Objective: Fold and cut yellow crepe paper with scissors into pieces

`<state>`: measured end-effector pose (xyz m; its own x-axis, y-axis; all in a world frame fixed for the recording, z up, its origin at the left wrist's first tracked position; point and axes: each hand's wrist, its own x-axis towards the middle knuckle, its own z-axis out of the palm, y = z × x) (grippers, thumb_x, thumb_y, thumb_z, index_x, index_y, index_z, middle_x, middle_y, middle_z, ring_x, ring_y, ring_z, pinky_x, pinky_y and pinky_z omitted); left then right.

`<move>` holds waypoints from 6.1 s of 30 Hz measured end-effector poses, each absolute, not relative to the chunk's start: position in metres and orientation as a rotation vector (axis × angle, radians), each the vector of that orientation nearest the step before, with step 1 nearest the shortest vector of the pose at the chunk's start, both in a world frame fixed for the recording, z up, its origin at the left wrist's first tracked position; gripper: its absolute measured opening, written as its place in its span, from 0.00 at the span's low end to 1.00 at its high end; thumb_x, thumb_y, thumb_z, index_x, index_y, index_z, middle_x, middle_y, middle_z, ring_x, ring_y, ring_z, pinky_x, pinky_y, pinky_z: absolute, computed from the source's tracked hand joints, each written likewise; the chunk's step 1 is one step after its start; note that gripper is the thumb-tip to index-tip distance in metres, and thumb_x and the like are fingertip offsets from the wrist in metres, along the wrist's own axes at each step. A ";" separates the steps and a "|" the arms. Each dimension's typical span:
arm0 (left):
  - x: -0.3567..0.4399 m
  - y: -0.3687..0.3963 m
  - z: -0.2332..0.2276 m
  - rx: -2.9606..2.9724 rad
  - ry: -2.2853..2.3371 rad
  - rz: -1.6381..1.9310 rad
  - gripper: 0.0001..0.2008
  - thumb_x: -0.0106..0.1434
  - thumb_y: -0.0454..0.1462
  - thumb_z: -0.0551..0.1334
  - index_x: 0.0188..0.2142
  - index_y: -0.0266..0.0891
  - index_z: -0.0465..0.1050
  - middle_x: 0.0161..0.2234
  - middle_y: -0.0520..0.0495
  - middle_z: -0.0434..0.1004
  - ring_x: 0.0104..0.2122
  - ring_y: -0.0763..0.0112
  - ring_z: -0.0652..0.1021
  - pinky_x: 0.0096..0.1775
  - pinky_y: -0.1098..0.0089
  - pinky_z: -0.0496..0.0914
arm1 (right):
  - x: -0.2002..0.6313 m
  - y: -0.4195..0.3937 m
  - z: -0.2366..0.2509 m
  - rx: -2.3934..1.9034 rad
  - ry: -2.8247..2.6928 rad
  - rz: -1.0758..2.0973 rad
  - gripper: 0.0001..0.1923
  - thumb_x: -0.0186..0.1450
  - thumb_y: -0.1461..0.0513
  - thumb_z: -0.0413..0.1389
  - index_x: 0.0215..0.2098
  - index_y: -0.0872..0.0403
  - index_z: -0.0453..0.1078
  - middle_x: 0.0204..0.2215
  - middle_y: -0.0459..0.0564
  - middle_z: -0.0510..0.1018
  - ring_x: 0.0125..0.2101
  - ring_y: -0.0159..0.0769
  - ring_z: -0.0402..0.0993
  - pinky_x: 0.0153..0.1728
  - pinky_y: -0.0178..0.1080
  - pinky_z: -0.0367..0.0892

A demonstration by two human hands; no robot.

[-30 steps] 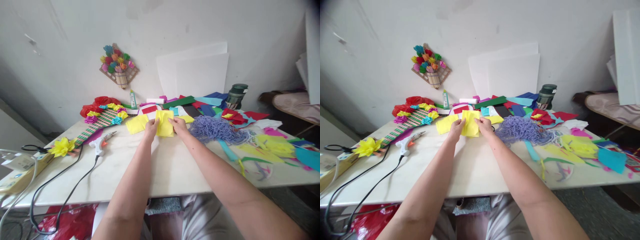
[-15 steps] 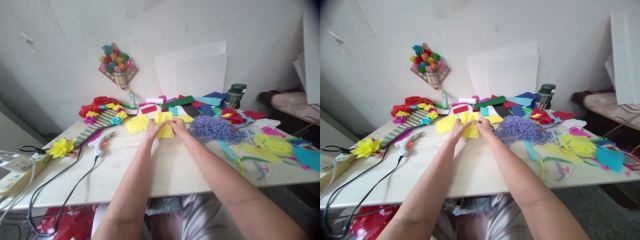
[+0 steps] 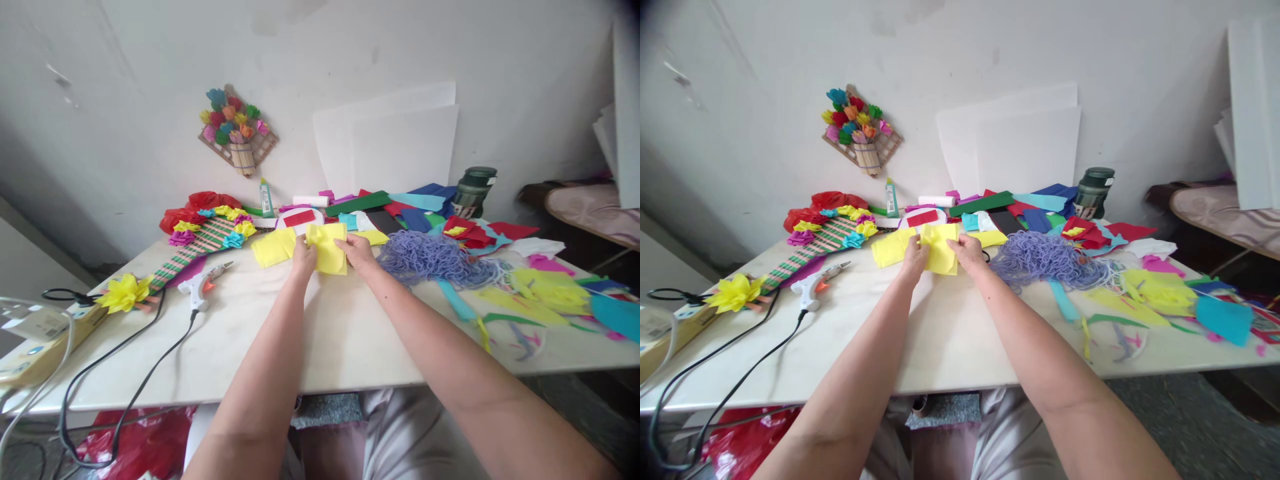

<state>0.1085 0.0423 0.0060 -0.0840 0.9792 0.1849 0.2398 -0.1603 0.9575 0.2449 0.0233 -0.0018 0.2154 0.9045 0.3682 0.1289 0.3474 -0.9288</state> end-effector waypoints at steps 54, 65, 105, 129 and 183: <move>0.071 0.043 0.016 1.224 1.034 1.373 0.11 0.44 0.40 0.63 0.26 0.36 0.68 0.20 0.50 0.71 0.23 0.70 0.74 0.27 0.71 0.67 | 0.249 0.030 -0.009 -1.119 -1.272 0.747 0.13 0.46 0.53 0.58 0.20 0.54 0.66 0.18 0.43 0.71 0.23 0.34 0.68 0.24 0.36 0.63; 0.068 0.038 0.018 1.308 1.031 1.262 0.14 0.42 0.44 0.66 0.21 0.35 0.68 0.19 0.50 0.70 0.20 0.74 0.70 0.22 0.75 0.62 | 0.246 0.025 -0.003 -1.053 -1.095 0.890 0.17 0.43 0.51 0.60 0.22 0.54 0.66 0.17 0.42 0.71 0.22 0.34 0.70 0.25 0.36 0.66; 0.063 0.044 0.010 1.247 0.863 1.235 0.17 0.39 0.44 0.68 0.26 0.35 0.71 0.23 0.49 0.72 0.24 0.73 0.73 0.28 0.72 0.66 | 0.251 0.030 -0.011 -1.277 -1.268 0.564 0.17 0.50 0.51 0.55 0.15 0.54 0.60 0.11 0.39 0.59 0.16 0.28 0.58 0.17 0.31 0.53; 0.071 0.044 0.011 1.352 1.056 1.316 0.16 0.41 0.45 0.66 0.19 0.36 0.64 0.17 0.54 0.64 0.17 0.79 0.66 0.19 0.77 0.59 | 0.248 0.026 -0.008 -1.278 -0.999 0.693 0.16 0.48 0.52 0.56 0.16 0.53 0.58 0.13 0.39 0.62 0.17 0.28 0.61 0.16 0.31 0.59; 0.086 0.053 -0.004 1.337 1.557 1.684 0.07 0.49 0.39 0.58 0.23 0.40 0.60 0.21 0.53 0.64 0.25 0.73 0.69 0.31 0.72 0.63 | 0.275 0.040 -0.007 -1.035 -0.713 0.766 0.06 0.53 0.60 0.54 0.28 0.54 0.66 0.24 0.46 0.76 0.24 0.33 0.73 0.20 0.33 0.67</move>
